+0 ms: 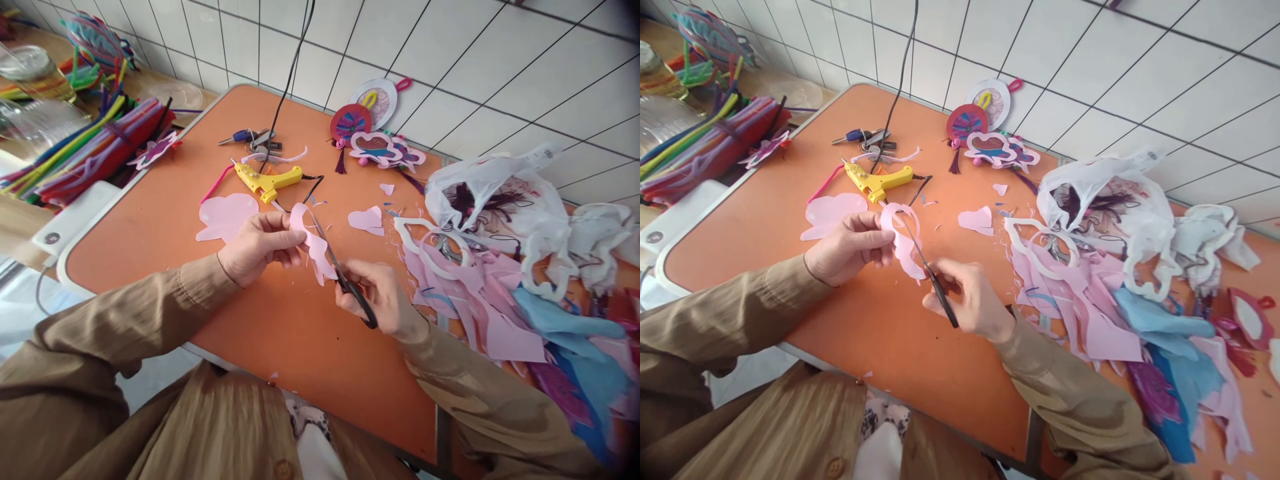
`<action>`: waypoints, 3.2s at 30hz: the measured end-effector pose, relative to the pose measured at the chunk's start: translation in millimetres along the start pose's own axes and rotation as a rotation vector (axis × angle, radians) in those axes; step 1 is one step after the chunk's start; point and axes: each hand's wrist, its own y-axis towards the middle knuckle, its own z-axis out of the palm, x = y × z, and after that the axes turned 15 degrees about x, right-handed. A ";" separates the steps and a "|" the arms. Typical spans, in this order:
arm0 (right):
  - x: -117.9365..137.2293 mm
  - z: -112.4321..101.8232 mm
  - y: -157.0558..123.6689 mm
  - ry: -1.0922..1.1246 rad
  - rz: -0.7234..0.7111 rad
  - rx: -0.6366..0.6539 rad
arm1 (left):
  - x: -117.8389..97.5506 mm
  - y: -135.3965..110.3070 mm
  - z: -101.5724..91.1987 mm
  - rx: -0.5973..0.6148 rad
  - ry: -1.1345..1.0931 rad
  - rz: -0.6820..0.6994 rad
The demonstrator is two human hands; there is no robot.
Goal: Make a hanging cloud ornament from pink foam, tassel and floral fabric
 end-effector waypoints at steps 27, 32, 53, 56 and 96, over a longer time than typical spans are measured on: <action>38.4 10.6 9.3 -0.046 -0.151 -0.450 | 10.1 8.0 2.0 0.288 0.238 -0.023; 36.8 14.4 12.2 -0.037 -0.192 -0.416 | 10.6 6.6 3.5 0.322 0.262 -0.041; 21.3 -49.8 11.6 0.081 -0.186 -0.463 | 0.7 12.8 -6.5 0.515 0.223 -0.044; 24.4 -42.6 12.2 0.104 -0.126 -0.256 | -1.1 17.3 -8.8 0.557 0.238 -0.077; 17.8 -42.1 17.7 -0.022 -0.138 -0.499 | -7.5 24.6 10.6 0.188 0.401 -0.001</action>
